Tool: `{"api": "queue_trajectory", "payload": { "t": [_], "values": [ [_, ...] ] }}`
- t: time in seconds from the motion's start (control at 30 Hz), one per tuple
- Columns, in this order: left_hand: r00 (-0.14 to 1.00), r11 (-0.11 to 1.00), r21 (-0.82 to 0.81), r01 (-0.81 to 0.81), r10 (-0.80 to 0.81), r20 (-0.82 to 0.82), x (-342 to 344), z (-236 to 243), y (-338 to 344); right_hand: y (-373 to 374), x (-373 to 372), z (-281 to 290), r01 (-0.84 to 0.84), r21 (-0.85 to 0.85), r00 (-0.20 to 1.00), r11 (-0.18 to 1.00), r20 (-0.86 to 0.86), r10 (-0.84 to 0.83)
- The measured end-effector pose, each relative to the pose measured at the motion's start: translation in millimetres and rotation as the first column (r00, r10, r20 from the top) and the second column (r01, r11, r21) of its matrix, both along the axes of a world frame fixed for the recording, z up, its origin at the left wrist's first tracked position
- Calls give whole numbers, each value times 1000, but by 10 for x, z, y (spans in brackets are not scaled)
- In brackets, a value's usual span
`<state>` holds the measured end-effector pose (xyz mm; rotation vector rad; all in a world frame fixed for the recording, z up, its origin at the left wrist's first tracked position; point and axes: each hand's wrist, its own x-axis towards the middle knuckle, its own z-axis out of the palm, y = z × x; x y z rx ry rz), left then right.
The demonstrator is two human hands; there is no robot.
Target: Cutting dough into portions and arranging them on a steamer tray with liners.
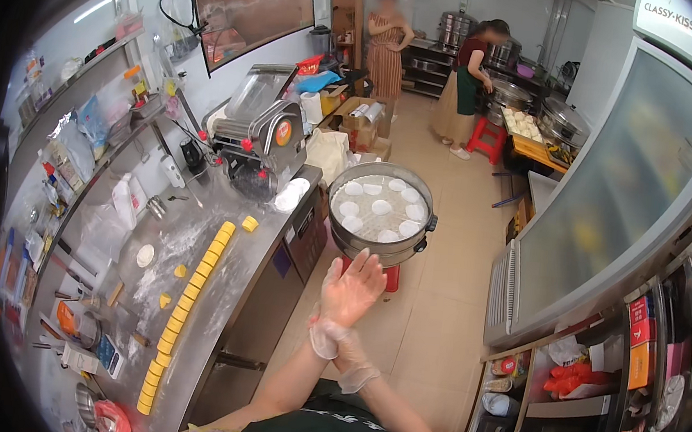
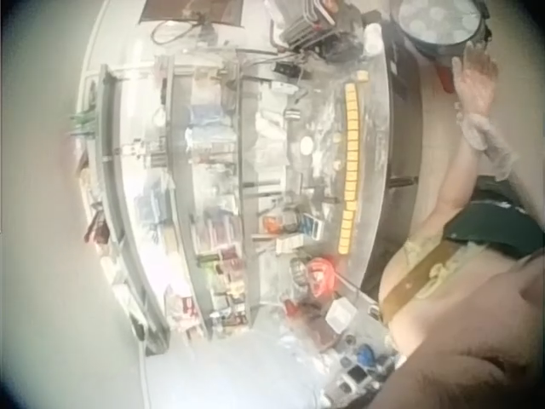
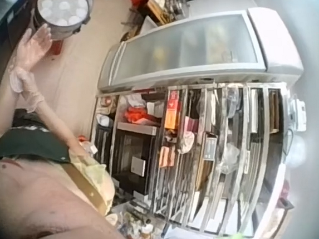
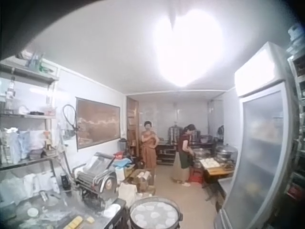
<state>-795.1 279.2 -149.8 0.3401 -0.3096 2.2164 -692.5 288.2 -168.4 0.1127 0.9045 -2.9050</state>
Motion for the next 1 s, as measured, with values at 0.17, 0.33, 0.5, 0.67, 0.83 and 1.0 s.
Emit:
{"api": "queue_trajectory", "payload": {
  "t": [0.17,0.33,0.5,0.67,0.83,1.0],
  "values": [
    [991,956,-270,-118,129,23,-47,-515,-491,43,101,-671,-250,266,968,931,87,235],
    [923,623,-732,-277,384,-22,13,-955,-1539,647,213,-949,-421,267,905,867,191,380],
    [863,378,-875,-301,499,-81,202,-1309,-2447,1071,60,-1064,-356,325,898,876,377,225],
    [811,407,-854,-325,585,-30,-129,-1977,-2747,996,-312,-1291,-376,389,844,841,518,138],
    [808,441,-875,-197,579,110,-820,-1640,-2236,759,-784,-1567,-453,460,821,764,549,157],
    [927,349,-868,-352,260,-271,-1620,-1404,-1806,459,-1620,-1324,-253,768,955,588,296,25]
  ]
}}
